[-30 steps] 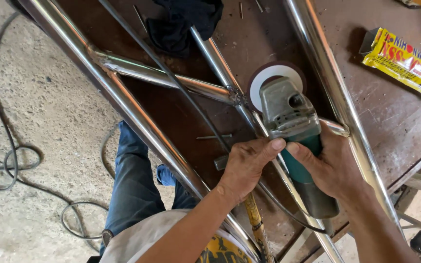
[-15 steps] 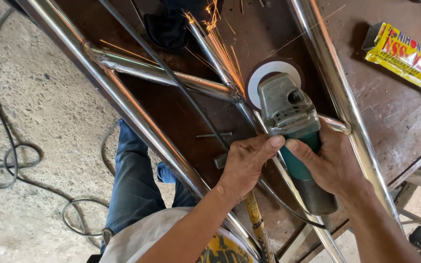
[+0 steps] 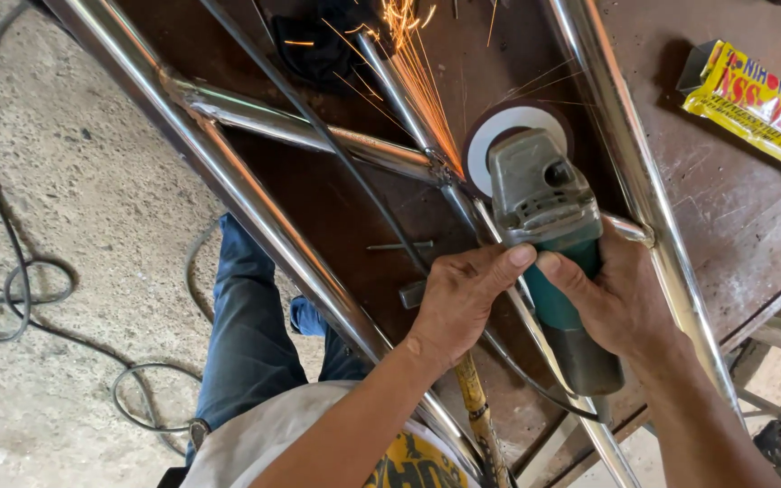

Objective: Grinding the welded joints of a metal pipe structure using an angle grinder.

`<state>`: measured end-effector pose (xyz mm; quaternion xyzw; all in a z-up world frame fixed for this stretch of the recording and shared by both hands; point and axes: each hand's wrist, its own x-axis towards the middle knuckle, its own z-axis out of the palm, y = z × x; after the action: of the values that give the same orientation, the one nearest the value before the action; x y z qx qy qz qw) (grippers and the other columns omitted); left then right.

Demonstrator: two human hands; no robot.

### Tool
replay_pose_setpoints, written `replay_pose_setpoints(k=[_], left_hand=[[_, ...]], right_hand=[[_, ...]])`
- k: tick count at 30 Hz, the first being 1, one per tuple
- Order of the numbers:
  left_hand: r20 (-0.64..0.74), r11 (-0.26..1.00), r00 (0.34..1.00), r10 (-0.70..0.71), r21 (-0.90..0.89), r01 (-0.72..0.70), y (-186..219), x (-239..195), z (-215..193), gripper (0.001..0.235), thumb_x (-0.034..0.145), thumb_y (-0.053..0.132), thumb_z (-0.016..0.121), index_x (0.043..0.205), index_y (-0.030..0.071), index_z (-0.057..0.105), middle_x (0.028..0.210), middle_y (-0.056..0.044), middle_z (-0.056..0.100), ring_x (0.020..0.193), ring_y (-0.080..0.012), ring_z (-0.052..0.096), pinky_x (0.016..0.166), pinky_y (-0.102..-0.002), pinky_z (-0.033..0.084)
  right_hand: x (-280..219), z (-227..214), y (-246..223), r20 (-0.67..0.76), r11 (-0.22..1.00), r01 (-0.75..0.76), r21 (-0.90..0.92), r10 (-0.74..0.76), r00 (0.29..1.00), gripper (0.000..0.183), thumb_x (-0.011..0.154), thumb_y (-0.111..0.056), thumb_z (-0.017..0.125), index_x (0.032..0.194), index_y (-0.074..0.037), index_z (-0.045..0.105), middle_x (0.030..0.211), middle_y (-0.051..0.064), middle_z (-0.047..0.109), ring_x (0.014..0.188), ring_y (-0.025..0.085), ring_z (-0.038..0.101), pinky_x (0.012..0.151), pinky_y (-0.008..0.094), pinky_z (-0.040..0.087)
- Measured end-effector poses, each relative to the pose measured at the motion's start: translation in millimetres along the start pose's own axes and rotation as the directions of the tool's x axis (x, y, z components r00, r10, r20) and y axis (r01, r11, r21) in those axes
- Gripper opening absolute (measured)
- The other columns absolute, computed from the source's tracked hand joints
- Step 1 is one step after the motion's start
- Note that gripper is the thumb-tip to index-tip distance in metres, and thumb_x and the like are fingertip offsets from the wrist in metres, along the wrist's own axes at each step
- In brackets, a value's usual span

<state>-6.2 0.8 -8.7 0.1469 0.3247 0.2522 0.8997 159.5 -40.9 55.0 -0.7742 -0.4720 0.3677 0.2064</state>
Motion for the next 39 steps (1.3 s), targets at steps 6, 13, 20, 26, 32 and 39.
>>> replay_pose_setpoints(k=[6, 13, 20, 26, 32, 39], left_hand=[[-0.010, 0.999, 1.000, -0.028, 0.042, 0.028, 3.2, -1.7, 0.4, 0.052, 0.087, 0.035, 0.072, 0.117, -0.007, 0.073, 0.110, -0.013, 0.075, 0.100, -0.0155, 0.063, 0.098, -0.028, 0.050], [-0.076, 0.996, 0.994, -0.080, 0.030, 0.082, 1.1, -1.5, 0.3, 0.055, 0.083, 0.035, 0.076, 0.116, -0.009, 0.075, 0.099, -0.009, 0.073, 0.090, -0.0137, 0.059, 0.088, -0.026, 0.048], [-0.037, 0.998, 0.998, -0.047, 0.030, 0.048, -2.1, 0.9, -4.2, 0.044, 0.081, 0.031, 0.080, 0.104, -0.007, 0.076, 0.098, -0.009, 0.075, 0.088, -0.0134, 0.061, 0.089, -0.028, 0.051], [-0.124, 0.988, 0.987, -0.102, 0.099, 0.115, 10.2, -0.7, 1.2, 0.049, 0.080, 0.037, 0.078, 0.099, -0.007, 0.079, 0.083, -0.006, 0.067, 0.080, -0.0134, 0.053, 0.080, -0.027, 0.046], [-0.136, 0.989, 0.986, -0.099, 0.097, 0.113, 8.6, 0.2, -2.1, 0.051, 0.077, 0.046, 0.078, 0.088, -0.004, 0.078, 0.072, -0.002, 0.057, 0.072, -0.0127, 0.046, 0.073, -0.029, 0.044], [-0.123, 0.990, 0.988, -0.094, 0.091, 0.106, 8.1, 0.1, -4.4, 0.047, 0.077, 0.048, 0.079, 0.070, 0.002, 0.070, 0.069, -0.001, 0.051, 0.072, -0.0138, 0.044, 0.075, -0.032, 0.043]], right_hand=[[1.6, -1.0, -2.4, 0.035, 1.000, 0.009, 0.014, -0.009, 0.999, 0.047, 0.086, -0.040, 0.066, 0.109, 0.000, 0.064, 0.076, 0.008, 0.066, 0.056, 0.016, 0.062, 0.048, 0.029, 0.051], [0.5, -0.6, -3.7, 0.032, 0.997, 0.071, -0.033, -0.070, 0.997, 0.042, 0.088, -0.037, 0.065, 0.109, 0.000, 0.065, 0.083, 0.007, 0.061, 0.064, 0.015, 0.054, 0.057, 0.030, 0.045], [-12.9, 2.1, -4.6, -0.040, 0.999, -0.028, -0.039, 0.026, 0.999, 0.055, 0.088, -0.042, 0.061, 0.125, -0.001, 0.061, 0.079, 0.008, 0.070, 0.059, 0.017, 0.062, 0.051, 0.030, 0.049], [-6.5, -1.0, -18.1, -0.022, 0.984, -0.173, -0.044, 0.172, 0.985, 0.055, 0.084, -0.047, 0.063, 0.114, -0.001, 0.067, 0.076, 0.008, 0.068, 0.059, 0.016, 0.059, 0.052, 0.031, 0.049], [-1.7, 0.5, -18.6, 0.011, 0.989, -0.133, -0.059, 0.134, 0.991, 0.050, 0.086, -0.047, 0.061, 0.109, -0.003, 0.066, 0.074, 0.007, 0.068, 0.056, 0.016, 0.060, 0.049, 0.030, 0.049], [-1.2, 1.2, -24.3, 0.007, 0.991, -0.120, -0.057, 0.120, 0.993, 0.052, 0.087, -0.047, 0.061, 0.111, -0.001, 0.067, 0.080, 0.008, 0.070, 0.062, 0.016, 0.061, 0.055, 0.031, 0.050]])
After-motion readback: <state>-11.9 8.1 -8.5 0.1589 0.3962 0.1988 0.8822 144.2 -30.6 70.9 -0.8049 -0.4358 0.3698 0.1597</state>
